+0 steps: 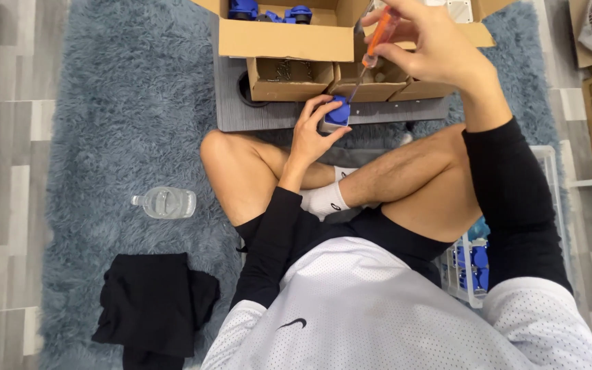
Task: Assembling and inspecting electrical components using a screwdriver while sitting on the floor
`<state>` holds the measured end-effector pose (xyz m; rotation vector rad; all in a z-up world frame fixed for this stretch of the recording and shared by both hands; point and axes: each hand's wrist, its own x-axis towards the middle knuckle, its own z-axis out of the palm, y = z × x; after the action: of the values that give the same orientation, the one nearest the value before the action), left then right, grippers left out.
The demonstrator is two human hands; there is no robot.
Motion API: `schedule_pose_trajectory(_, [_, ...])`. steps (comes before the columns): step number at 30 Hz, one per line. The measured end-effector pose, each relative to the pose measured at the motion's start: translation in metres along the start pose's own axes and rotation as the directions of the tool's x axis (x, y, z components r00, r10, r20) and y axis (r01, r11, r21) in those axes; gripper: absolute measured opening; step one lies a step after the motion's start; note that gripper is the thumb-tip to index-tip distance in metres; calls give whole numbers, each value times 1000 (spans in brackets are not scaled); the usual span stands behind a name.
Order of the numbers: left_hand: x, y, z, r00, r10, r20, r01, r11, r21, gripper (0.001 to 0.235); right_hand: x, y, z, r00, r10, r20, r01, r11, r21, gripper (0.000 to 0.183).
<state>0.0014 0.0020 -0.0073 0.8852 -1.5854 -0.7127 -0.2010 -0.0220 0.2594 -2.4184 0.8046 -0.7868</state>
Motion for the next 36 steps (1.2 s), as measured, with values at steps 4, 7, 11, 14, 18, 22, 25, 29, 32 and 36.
schedule_pose_trajectory(4, [-2, 0, 2, 1000, 21, -6, -21, 1000, 11, 56, -3, 4, 12, 992, -27, -124, 17, 997, -81, 68])
schedule_pose_trajectory(7, [1, 2, 0, 999, 35, -5, -35, 999, 34, 55, -5, 20, 19, 966, -109, -236, 10, 922, -388, 75])
schedule_pose_trajectory(11, [0, 5, 0, 1000, 16, 6, -16, 999, 42, 56, -9, 42, 33, 905, -241, -350, 14, 840, -542, 61])
schedule_pose_trajectory(14, [3, -1, 2, 1000, 17, 15, -18, 999, 52, 57, -12, 51, 32, 875, -305, -377, -16, 759, -651, 57])
schedule_pose_trajectory(18, [2, 1, 4, 1000, -17, 20, 16, 998, 61, 58, -11, 20, 4, 972, -156, -174, 123, 974, -190, 67])
schedule_pose_trajectory(22, [2, 5, 5, 1000, -14, 7, 13, 997, 82, 58, -20, 39, -11, 998, -46, 32, 33, 949, 314, 85])
schedule_pose_trajectory(25, [4, 7, 4, 999, -24, 22, 22, 997, 74, 58, -21, 41, -15, 1000, 11, 22, -17, 956, 294, 80])
schedule_pose_trajectory(29, [5, 13, 5, 999, -30, 30, 27, 995, 94, 57, -22, 50, -5, 964, -132, -231, 120, 991, -65, 66])
schedule_pose_trajectory(32, [5, 13, 4, 999, -34, 30, 31, 995, 93, 57, -19, 64, 9, 919, -206, -337, 100, 946, -307, 56])
schedule_pose_trajectory(36, [4, 12, 4, 999, -41, 22, 39, 996, 79, 56, -17, 75, 22, 879, -289, -379, 34, 831, -555, 57])
